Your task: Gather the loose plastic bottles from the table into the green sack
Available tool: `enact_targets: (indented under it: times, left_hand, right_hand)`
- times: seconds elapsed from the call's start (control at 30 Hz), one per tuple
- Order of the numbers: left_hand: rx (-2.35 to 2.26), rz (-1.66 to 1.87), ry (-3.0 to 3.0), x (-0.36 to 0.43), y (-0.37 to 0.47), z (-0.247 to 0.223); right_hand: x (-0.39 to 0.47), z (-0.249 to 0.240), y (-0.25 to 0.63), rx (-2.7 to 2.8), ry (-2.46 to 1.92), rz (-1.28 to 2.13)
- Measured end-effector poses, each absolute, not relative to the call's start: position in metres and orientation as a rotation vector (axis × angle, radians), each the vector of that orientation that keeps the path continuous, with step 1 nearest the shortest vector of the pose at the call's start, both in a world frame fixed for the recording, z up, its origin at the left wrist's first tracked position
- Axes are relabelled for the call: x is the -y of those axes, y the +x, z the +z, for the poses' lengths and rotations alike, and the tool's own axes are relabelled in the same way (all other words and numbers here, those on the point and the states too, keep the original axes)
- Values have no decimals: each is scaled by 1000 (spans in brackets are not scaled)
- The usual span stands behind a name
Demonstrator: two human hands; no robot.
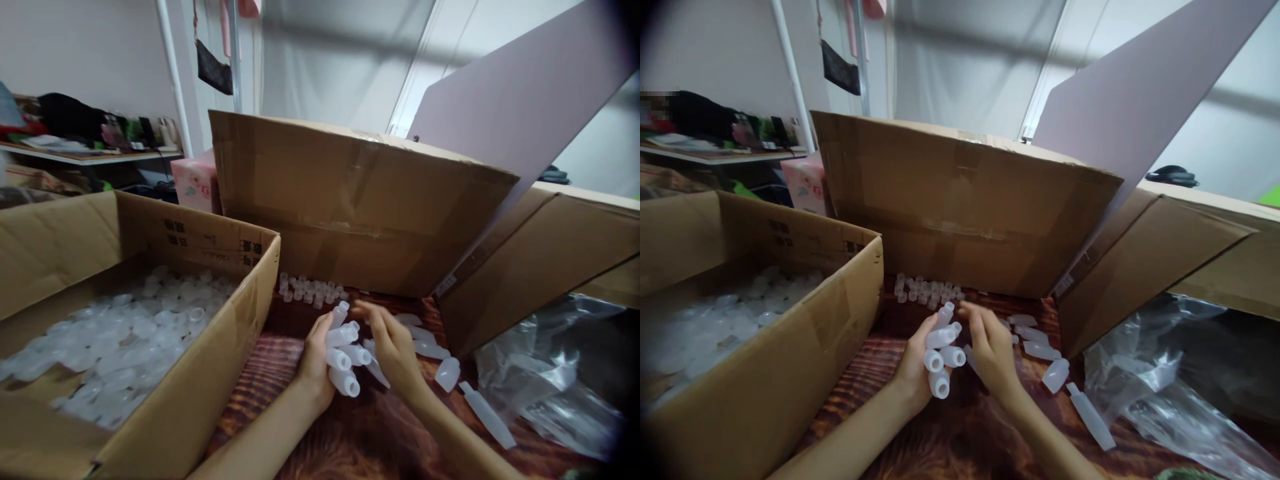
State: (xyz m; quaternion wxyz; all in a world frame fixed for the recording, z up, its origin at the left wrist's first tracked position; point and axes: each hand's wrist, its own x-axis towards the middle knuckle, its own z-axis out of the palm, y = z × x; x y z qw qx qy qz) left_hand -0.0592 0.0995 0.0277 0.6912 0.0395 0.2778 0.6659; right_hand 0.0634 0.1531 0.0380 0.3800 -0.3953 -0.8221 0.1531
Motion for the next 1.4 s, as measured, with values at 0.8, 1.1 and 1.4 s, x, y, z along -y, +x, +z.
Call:
enact_targets:
  times: [0.8, 1.1, 1.4]
  left_hand:
    - [-766, 1461, 64, -101, -63, 30]
    - [-798, 1468, 105, -101, -67, 26]
    - [-748, 1504, 55, -103, -70, 29]
  right_hand:
    - [-233, 26, 0, 2578, -1624, -84]
    - [-230, 33, -10, 2203, -1790, 307]
    - [-235, 38, 1, 1250, -1436, 1223]
